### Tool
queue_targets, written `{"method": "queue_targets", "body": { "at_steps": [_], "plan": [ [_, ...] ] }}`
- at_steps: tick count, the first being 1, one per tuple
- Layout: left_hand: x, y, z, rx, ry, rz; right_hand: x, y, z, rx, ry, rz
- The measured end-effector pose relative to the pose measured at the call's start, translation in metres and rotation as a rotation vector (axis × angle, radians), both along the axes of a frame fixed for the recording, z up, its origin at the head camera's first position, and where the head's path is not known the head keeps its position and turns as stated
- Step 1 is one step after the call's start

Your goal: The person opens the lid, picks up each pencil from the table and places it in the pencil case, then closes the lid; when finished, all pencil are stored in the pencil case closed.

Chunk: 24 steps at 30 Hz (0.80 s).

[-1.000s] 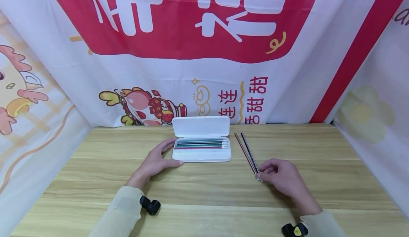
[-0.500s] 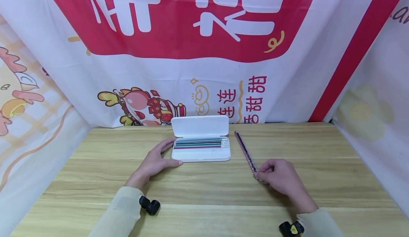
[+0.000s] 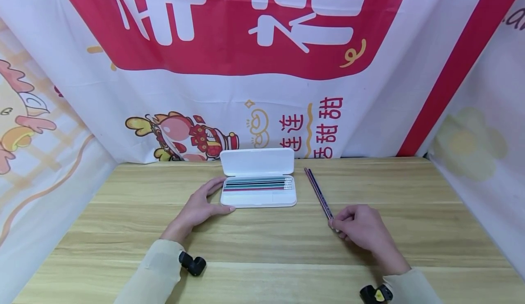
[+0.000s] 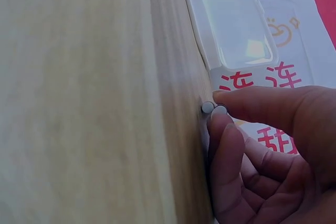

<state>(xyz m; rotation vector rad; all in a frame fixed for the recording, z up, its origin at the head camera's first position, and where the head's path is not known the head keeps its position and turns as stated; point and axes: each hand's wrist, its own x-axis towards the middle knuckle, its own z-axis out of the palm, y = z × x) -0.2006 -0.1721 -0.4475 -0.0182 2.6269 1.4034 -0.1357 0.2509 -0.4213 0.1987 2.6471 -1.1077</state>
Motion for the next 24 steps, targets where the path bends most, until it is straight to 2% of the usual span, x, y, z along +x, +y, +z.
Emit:
{"method": "queue_targets", "body": {
  "at_steps": [9,14,24],
  "plan": [
    [0.002,0.000,0.003,-0.006,0.007,-0.003,0.001,0.002,0.003,-0.050,0.021,-0.022],
    [0.003,0.001,0.004,-0.007,0.009,-0.003,0.000,0.008,0.007,-0.077,0.065,-0.025],
    [0.005,0.002,0.005,-0.003,-0.004,0.001,0.001,0.017,0.020,-0.051,0.093,-0.044]
  ]
}}
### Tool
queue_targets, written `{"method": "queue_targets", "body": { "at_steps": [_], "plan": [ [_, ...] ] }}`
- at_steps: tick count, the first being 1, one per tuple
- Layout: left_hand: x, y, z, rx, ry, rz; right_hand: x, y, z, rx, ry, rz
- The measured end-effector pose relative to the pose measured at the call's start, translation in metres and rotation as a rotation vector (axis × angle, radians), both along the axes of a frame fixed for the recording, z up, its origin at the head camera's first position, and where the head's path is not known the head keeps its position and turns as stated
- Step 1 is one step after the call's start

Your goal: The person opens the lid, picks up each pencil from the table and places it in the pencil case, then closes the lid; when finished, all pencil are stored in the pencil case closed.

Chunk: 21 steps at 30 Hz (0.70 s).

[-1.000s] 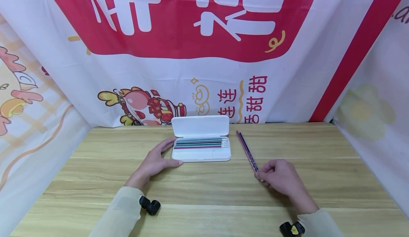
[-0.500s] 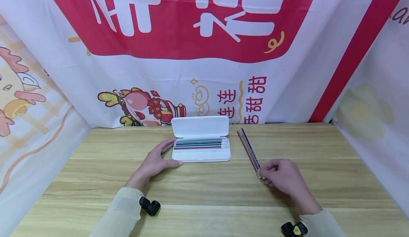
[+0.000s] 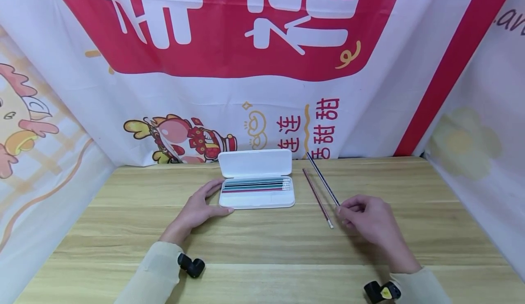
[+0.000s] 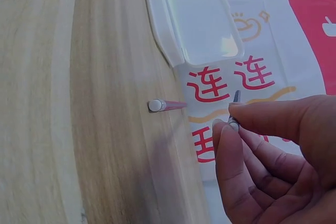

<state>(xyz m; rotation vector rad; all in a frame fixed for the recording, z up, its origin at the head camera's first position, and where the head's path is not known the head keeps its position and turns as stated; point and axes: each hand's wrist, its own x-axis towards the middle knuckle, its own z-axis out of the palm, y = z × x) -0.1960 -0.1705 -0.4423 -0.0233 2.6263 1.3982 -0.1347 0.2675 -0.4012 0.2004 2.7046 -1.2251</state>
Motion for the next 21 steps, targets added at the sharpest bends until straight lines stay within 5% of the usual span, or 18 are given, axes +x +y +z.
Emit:
{"method": "queue_targets", "body": {
  "at_steps": [12,21],
  "plan": [
    [0.000,0.001,0.000,-0.008,-0.001,0.000,0.000,-0.007,0.006,0.036,0.054,0.006],
    [0.000,-0.001,-0.001,-0.001,0.001,0.000,-0.016,-0.030,0.023,0.066,0.183,0.117]
  ]
}}
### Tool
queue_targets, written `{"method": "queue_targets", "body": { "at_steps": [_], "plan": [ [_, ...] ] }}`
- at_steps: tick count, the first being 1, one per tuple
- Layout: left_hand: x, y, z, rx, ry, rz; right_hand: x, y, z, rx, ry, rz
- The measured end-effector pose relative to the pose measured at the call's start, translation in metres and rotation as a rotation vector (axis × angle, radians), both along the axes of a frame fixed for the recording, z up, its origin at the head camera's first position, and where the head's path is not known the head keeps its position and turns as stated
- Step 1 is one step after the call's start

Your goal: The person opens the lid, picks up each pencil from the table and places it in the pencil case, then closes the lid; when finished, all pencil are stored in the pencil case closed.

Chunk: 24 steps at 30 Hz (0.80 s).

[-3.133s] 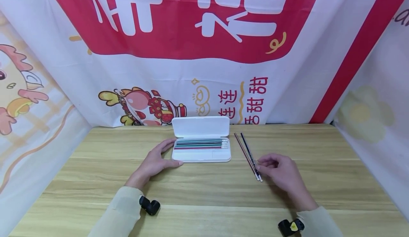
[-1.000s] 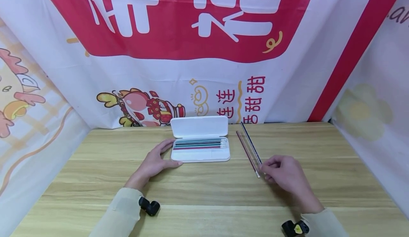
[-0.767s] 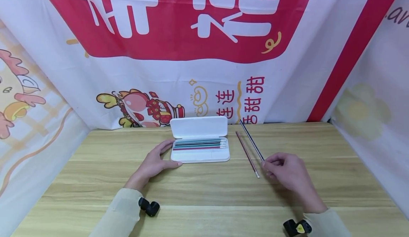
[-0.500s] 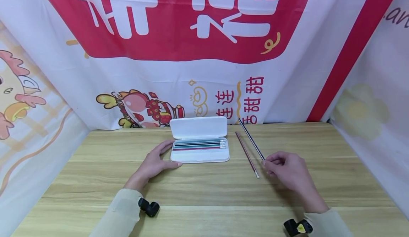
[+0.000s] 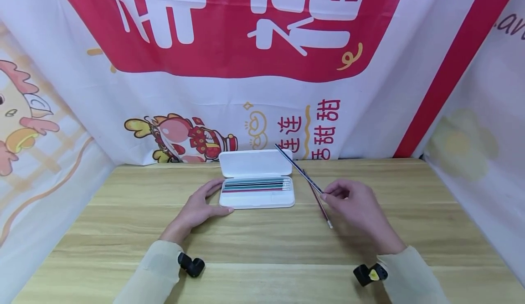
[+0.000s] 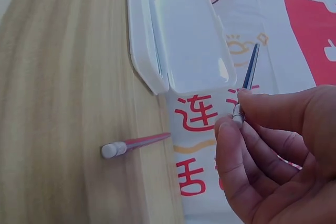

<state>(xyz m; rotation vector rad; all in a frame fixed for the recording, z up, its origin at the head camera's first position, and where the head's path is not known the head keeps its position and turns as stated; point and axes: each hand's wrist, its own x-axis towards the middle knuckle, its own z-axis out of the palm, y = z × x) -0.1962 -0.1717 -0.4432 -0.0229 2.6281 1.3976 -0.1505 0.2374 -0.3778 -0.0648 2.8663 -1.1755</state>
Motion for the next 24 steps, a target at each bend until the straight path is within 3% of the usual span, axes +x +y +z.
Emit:
{"method": "queue_targets", "body": {
  "at_steps": [15,24],
  "plan": [
    [-0.002,-0.002,-0.002,-0.011,0.012,-0.006,-0.051,-0.039,0.000,-0.020,0.056,0.119],
    [-0.002,-0.001,-0.002,-0.006,0.008,-0.004,-0.080,-0.064,-0.020,-0.087,0.082,0.124]
  ]
}}
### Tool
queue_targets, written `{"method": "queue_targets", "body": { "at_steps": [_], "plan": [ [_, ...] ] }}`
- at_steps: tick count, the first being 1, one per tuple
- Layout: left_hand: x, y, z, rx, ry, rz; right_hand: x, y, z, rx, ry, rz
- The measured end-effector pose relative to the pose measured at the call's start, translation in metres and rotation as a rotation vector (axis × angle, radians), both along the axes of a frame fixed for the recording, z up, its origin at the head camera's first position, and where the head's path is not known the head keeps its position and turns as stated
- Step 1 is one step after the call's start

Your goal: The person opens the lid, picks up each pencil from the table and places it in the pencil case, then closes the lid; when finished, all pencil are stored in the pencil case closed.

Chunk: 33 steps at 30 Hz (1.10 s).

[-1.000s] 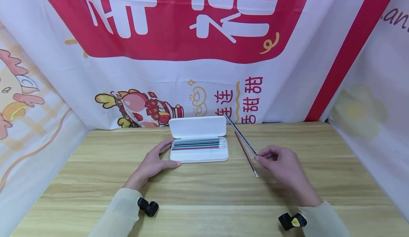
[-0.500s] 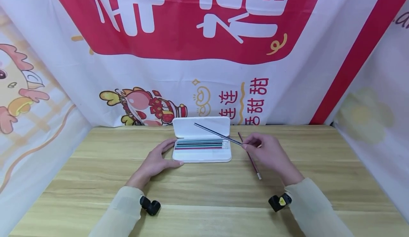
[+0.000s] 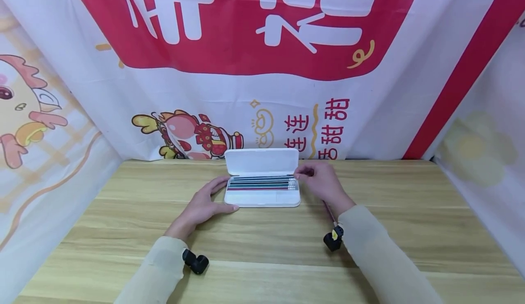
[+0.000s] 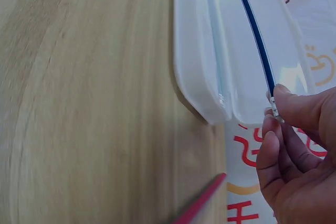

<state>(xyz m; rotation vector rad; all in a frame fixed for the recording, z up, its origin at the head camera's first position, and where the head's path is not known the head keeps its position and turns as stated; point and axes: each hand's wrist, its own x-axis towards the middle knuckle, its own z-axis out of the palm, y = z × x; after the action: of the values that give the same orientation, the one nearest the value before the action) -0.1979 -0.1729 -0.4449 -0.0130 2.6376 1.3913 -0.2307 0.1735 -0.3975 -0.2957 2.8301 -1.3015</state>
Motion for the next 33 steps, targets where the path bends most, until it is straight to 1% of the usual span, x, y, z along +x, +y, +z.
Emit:
{"method": "queue_targets", "body": {
  "at_steps": [4,8,13,26,33],
  "plan": [
    [-0.001,0.000,0.000,0.012,0.000,-0.003,-0.010,-0.009,-0.010,-0.012,0.033,0.001],
    [-0.002,0.000,-0.001,0.009,0.005,0.001,-0.013,-0.017,-0.016,-0.002,0.009,0.007],
    [-0.003,0.000,-0.002,-0.003,0.001,0.001,-0.012,-0.024,-0.019,-0.008,-0.031,0.020],
    [-0.004,0.001,-0.002,-0.009,0.009,-0.001,-0.013,-0.023,-0.031,0.047,-0.048,-0.008],
    [-0.003,0.001,-0.002,-0.014,0.012,0.005,-0.012,-0.024,-0.030,0.060,-0.056,-0.007]
  ]
}}
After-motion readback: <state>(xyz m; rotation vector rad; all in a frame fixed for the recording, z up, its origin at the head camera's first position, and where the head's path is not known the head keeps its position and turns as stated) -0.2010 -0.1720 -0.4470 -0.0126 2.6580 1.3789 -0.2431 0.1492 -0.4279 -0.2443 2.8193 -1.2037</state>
